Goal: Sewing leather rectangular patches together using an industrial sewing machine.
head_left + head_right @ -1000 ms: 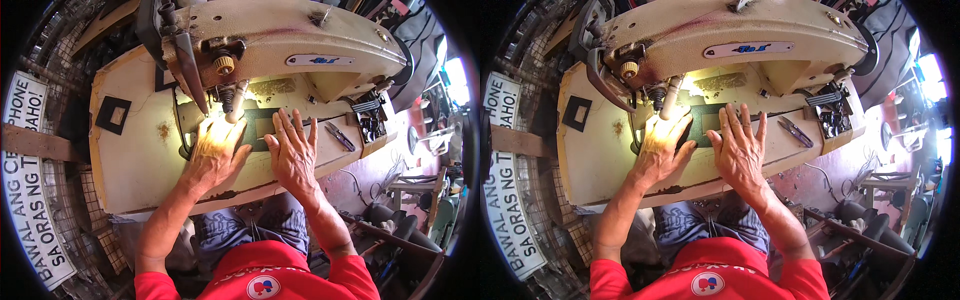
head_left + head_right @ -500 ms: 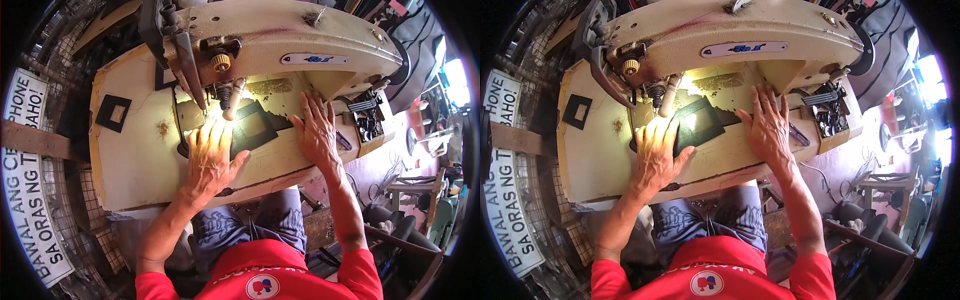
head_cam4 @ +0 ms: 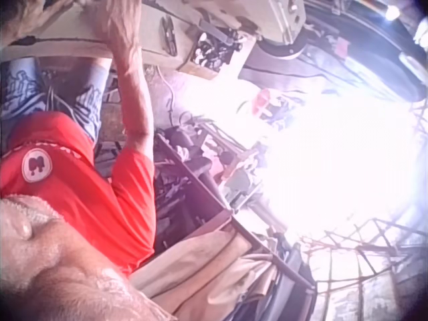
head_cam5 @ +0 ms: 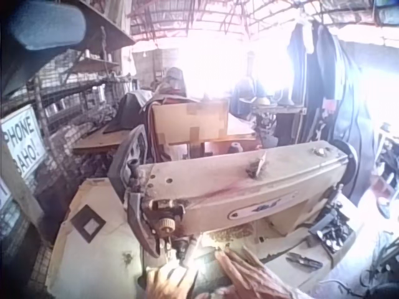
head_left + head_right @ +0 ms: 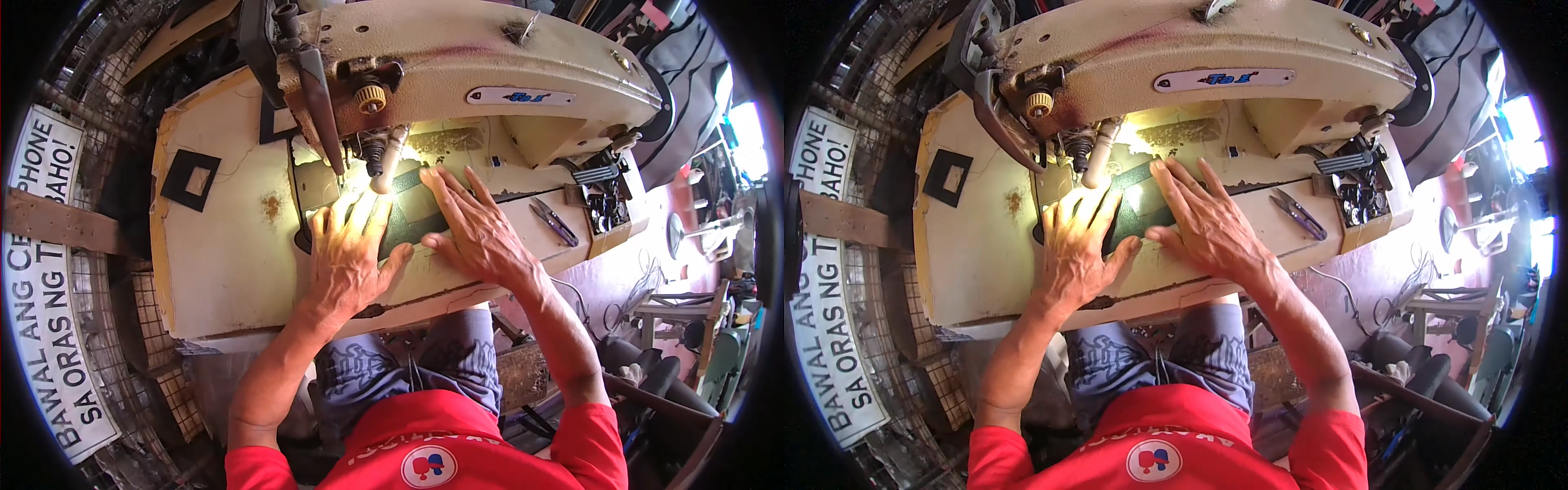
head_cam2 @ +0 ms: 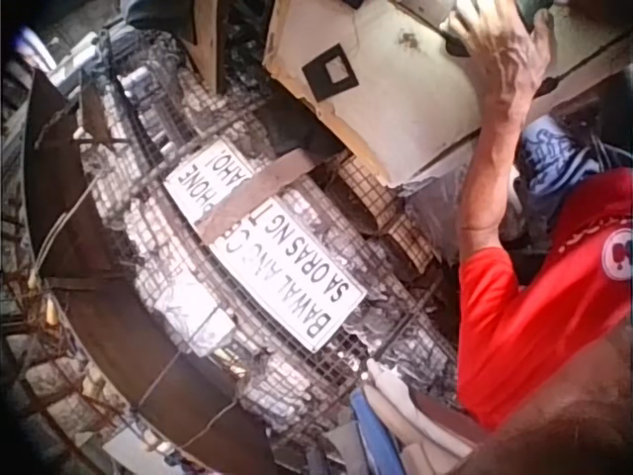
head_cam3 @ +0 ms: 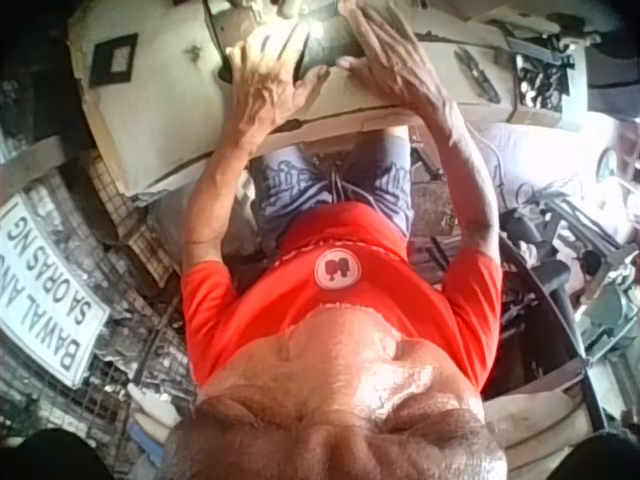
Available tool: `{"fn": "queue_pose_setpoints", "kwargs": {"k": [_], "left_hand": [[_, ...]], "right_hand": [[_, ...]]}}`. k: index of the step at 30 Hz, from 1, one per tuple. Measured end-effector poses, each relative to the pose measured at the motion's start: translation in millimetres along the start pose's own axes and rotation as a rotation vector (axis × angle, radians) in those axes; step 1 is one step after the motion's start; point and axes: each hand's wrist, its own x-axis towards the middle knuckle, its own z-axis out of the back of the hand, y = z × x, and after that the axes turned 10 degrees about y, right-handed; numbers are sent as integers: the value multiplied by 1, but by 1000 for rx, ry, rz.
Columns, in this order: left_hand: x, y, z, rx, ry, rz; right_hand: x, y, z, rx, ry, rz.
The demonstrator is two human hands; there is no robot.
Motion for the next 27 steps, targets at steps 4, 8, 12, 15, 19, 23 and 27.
{"fn": "queue_pose_setpoints", "kwargs": {"k": [4, 8, 12, 15, 19, 23, 27], "left_hand": [[-2, 1, -1, 11, 5, 23], [-1, 1, 0, -14, 7, 13], [-1, 1, 2, -37, 20, 13], [-1, 1, 3, -29, 19, 17], [-2, 2, 4, -50, 25, 28], [-1, -2, 8, -65, 58, 25], [-3, 3, 3, -39, 65, 14]], "right_hand": [[-36, 17, 4, 21, 76, -18], [-48, -5, 3, 117, -91, -98], [-25, -28, 3, -127, -238, -359], [-25, -33, -9, -181, -156, -441], [-29, -6, -9, -174, -217, -370], [-27, 59, -36, -87, -101, -295], [-17, 87, -37, 43, -103, -272]]}}
